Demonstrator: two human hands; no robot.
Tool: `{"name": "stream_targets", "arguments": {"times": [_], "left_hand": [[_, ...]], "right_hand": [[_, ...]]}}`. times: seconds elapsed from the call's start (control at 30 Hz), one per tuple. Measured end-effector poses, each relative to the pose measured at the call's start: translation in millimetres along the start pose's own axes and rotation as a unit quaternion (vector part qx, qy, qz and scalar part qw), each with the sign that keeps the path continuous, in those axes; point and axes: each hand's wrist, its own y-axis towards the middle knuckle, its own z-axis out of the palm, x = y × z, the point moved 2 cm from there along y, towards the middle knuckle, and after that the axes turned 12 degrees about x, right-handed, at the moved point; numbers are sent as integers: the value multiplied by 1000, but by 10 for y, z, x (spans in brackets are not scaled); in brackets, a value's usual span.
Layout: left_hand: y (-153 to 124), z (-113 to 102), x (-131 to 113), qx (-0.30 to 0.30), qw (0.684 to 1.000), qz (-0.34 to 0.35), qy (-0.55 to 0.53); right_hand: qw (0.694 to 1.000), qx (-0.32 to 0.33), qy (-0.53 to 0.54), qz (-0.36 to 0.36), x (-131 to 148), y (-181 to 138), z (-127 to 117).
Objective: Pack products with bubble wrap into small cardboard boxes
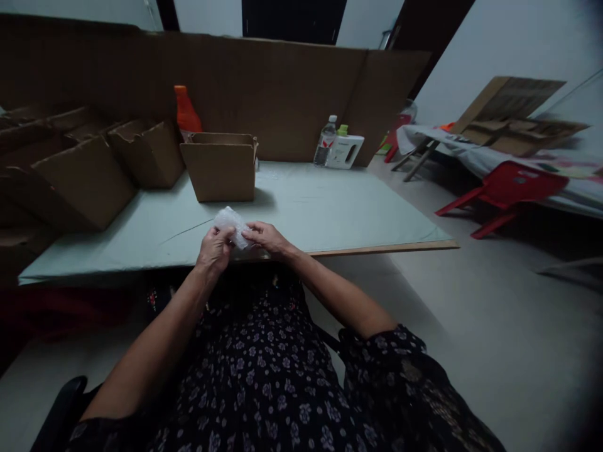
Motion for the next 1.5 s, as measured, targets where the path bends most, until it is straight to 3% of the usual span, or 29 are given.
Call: {"name": "stream_targets", "arguments": {"times": [0.1, 0.3, 0.5, 0.6, 0.7, 0.77, 0.87, 0.9, 0.93, 1.03, 1.1, 1.2, 1.3, 1.4, 1.5], "left_hand": [[155, 12, -111, -14, 1000, 3, 2], [348, 25, -243, -15, 999, 12, 31], [508, 21, -200, -36, 991, 28, 126], [647, 78, -392, -55, 974, 81, 203], [941, 149, -758, -63, 945, 155, 282], [1223, 191, -1016, -51, 882, 231, 409], [1629, 222, -1235, -14, 687, 336, 644], [1723, 210, -1252, -2, 636, 352, 687], [1788, 187, -1254, 9, 612, 360, 704], [1800, 111, -1217, 37, 589, 386, 709], [1735, 77, -1196, 49, 574, 406, 710], [1696, 61, -1200, 58, 568, 416, 708], [1756, 67, -1218, 60, 574, 415, 704], [1831, 71, -1220, 58, 580, 414, 699], [1866, 67, -1210, 56, 586, 413, 694]], "right_hand": [[998, -19, 59, -7, 43, 158, -20], [995, 12, 97, -24, 165, 353, -53], [992, -91, 50, -76, 152, 501, -131], [990, -110, 31, -86, 352, 548, -402], [982, -142, -14, -120, 813, 597, -873], [971, -160, -92, -154, 1211, 665, -1207], [942, -152, -239, -178, 1775, 847, -1584], [932, -144, -284, -174, 1930, 920, -1665], [920, -138, -330, -163, 2068, 992, -1724], [867, -124, -476, -84, 2383, 1193, -1783], [814, -93, -574, 8, 2512, 1323, -1743], [716, -24, -682, 148, 2578, 1542, -1622], [638, 9, -739, 216, 2539, 1791, -1493], [619, 39, -752, 221, 2484, 1994, -1403], [660, 91, -714, 213, 2484, 2080, -1374]]}}
